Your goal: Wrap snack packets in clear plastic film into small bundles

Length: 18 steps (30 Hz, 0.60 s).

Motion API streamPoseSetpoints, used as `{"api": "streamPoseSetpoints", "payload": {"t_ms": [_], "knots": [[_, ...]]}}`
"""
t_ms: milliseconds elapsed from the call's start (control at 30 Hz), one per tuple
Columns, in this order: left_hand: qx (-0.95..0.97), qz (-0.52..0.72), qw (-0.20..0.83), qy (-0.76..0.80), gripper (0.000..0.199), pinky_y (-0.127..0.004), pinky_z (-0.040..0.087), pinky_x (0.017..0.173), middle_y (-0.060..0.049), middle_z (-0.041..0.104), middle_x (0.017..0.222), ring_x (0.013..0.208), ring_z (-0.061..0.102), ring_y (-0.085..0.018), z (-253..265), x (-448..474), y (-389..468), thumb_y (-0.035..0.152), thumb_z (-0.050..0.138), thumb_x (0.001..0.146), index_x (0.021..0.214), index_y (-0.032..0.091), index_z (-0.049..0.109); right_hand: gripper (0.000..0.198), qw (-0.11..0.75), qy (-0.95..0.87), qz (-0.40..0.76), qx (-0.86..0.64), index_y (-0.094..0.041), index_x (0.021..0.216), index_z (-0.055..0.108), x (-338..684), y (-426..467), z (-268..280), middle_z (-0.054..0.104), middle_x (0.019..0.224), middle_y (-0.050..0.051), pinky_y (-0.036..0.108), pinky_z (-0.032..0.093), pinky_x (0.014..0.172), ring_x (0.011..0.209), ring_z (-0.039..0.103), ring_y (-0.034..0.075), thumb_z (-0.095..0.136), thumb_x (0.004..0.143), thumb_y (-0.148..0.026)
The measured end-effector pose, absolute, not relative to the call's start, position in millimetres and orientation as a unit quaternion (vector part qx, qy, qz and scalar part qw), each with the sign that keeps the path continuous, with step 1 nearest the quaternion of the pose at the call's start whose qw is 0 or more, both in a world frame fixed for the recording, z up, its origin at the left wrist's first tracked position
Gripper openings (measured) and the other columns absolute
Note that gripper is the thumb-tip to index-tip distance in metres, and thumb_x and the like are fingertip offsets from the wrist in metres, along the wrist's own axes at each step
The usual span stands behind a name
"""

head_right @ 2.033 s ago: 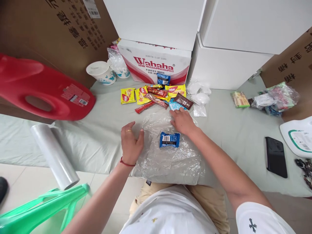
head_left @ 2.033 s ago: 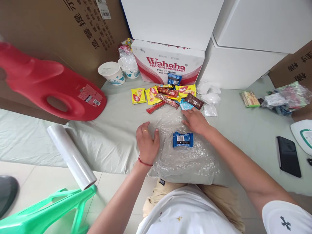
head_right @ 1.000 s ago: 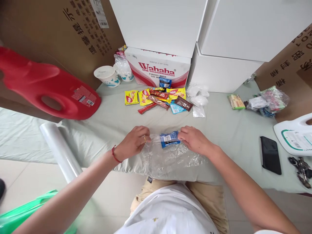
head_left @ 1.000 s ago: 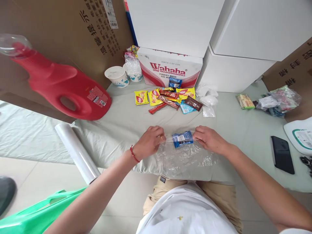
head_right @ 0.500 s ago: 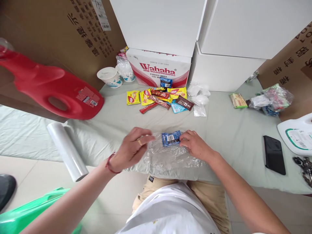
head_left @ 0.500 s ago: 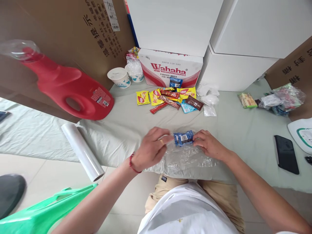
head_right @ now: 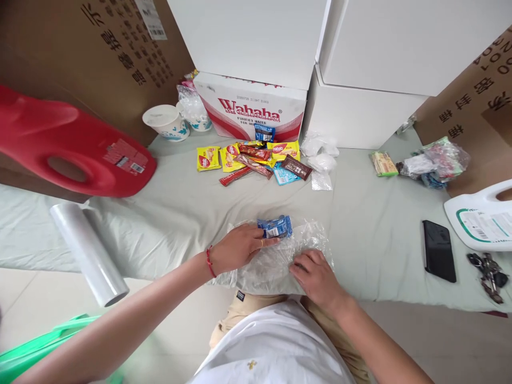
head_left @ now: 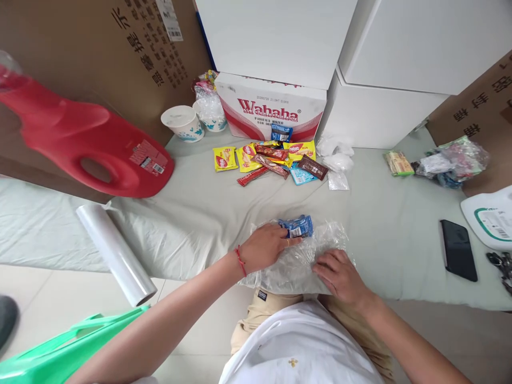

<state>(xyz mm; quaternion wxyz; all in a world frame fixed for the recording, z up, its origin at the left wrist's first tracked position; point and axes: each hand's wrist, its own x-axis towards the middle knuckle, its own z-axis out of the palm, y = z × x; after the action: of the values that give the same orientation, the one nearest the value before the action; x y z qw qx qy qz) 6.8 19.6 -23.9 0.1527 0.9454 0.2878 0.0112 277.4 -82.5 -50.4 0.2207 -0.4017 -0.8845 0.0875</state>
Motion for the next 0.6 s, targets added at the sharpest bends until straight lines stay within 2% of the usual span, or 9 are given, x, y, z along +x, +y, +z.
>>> {"api": "streamPoseSetpoints", "payload": {"t_ms": [100,333,467,533,600], "knots": [[0.937,0.002,0.176,0.302,0.047,-0.037,0.048,0.077,-0.006,0.073,0.096,0.090,0.066,-0.025,-18,9,20,0.020,0.047,0.099,0.143,0.033,0.059,0.024,0.268,-0.867,0.099,-0.408,-0.024,0.107,0.068,270,-81,-43,0.068,0.102,0.007,0.039,0.049,0.082,0.097,0.054,0.023,0.058,0.095,-0.007],[0.910,-0.006,0.236,0.341,0.050,-0.032,0.049,0.070,-0.004,0.078,0.098,0.087,0.071,-0.024,-8,18,23,0.017,0.045,0.093,0.133,0.036,0.068,0.013,0.322,-0.817,0.183,-0.441,-0.022,0.101,0.067,257,-15,0,0.063,0.111,0.009,0.039,0.049,0.090,0.104,0.058,0.023,0.055,0.099,-0.017],[0.869,0.036,0.321,0.374,0.048,-0.027,0.047,0.065,-0.001,0.078,0.087,0.071,0.067,-0.018,-7,12,32,0.022,0.042,0.094,0.133,0.033,0.068,0.017,0.254,-0.779,0.250,-0.516,-0.021,0.096,0.067,244,27,-15,0.064,0.093,0.005,0.031,0.047,0.072,0.080,0.061,0.018,0.051,0.099,-0.021],[0.829,0.083,0.385,0.397,0.047,-0.026,0.048,0.066,0.000,0.075,0.084,0.068,0.065,-0.017,-7,0,34,0.026,0.040,0.096,0.135,0.026,0.068,0.017,0.212,-0.770,0.266,-0.539,-0.021,0.094,0.067,239,38,-24,0.064,0.089,0.004,0.030,0.045,0.071,0.077,0.060,0.017,0.051,0.098,-0.021],[0.786,0.164,0.406,0.435,0.046,-0.028,0.051,0.070,-0.003,0.074,0.089,0.071,0.064,-0.016,-8,-17,30,0.028,0.038,0.097,0.131,0.020,0.068,0.017,0.199,-0.767,0.272,-0.547,-0.021,0.094,0.068,236,43,-30,0.065,0.088,0.003,0.029,0.044,0.074,0.080,0.061,0.018,0.051,0.098,-0.020]]}}
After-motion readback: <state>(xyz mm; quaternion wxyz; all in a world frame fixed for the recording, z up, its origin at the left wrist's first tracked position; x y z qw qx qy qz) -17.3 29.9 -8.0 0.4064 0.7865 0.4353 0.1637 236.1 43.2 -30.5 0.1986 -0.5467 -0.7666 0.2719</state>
